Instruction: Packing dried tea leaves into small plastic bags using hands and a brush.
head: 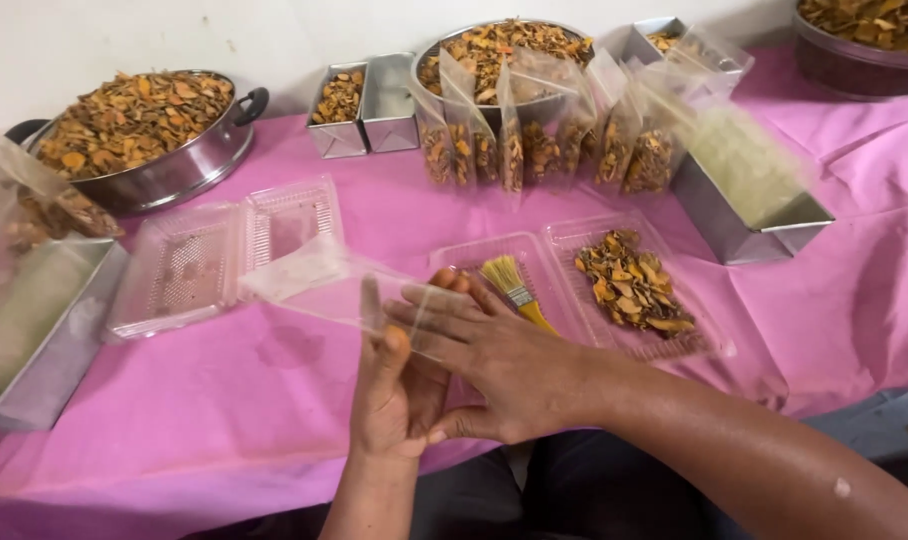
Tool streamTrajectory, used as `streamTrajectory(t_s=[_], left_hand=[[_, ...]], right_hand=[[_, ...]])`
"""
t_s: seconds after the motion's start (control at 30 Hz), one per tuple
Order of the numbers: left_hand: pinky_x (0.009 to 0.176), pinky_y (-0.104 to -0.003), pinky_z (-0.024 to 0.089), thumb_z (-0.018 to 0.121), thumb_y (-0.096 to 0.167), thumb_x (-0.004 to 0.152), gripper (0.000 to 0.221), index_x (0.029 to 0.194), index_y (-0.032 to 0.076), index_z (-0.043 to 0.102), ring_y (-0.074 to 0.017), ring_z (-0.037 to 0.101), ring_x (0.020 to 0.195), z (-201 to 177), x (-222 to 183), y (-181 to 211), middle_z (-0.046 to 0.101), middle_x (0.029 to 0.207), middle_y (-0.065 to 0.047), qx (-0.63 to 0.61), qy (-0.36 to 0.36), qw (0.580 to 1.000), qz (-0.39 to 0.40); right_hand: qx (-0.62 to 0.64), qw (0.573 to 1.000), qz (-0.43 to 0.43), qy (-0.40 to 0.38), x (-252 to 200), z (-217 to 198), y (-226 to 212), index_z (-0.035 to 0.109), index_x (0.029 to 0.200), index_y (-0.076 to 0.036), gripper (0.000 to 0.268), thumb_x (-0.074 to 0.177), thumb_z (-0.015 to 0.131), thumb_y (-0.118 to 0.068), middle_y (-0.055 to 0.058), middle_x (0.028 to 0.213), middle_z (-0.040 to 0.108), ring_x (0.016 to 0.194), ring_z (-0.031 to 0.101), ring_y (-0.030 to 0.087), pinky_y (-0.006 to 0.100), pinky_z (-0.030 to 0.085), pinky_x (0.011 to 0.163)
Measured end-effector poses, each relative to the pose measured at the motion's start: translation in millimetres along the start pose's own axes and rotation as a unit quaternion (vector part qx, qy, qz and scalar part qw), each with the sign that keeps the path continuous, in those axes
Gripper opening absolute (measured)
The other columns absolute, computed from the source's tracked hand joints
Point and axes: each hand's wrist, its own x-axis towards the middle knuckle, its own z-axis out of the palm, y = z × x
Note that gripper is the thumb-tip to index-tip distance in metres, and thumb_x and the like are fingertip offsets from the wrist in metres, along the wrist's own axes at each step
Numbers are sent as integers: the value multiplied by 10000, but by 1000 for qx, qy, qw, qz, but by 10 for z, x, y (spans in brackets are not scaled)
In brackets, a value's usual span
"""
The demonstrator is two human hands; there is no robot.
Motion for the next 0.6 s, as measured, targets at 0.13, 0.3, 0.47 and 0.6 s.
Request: streamTrajectory(t_s=[0.13, 0.3, 0.47, 0.6], left_hand=[[1120, -519, 474, 836, 241, 879, 534, 1292, 234, 497, -398, 536, 1344, -244, 3, 85, 518, 1441, -288, -32, 110, 991, 65], [1116, -534, 488, 785, 247, 906, 240, 1122, 190, 698, -350, 561, 1339, -343, -48, 273, 586, 1423, -204, -16, 150, 983, 101], [1115, -584, 472, 794, 260, 857, 209, 1025, 177, 699, -333, 625, 1294, -448, -89, 263, 685, 1326, -142, -18, 216, 971, 100], [1077, -536, 503, 690, 331, 852, 410, 1175, 89, 620, -341, 636, 1251, -349, -30, 292, 673, 1333, -185, 0, 302, 950, 82]], right_hand=[[50, 997, -19, 50, -227, -189, 38, 457, 1500, -42, 679, 960, 658, -402, 195, 1547, 510, 1501, 370, 397, 652, 150, 1222], [71, 982, 116, 132, -656, -341, 503, 632, 1367, -78, 532, 858, 767, -154, 140, 1395, 663, 1322, 602, 308, 460, 455, 1154], [-13, 916, 401, 13, -870, -258, 546, 748, 1256, -252, 366, 902, 688, -322, 0, 1321, 729, 1141, 734, 177, 397, 563, 1064], [-69, 954, 236, 173, -847, -320, 15, 723, 1283, -197, 413, 903, 676, -350, 60, 1339, 664, 1086, 718, 276, 485, 616, 862]])
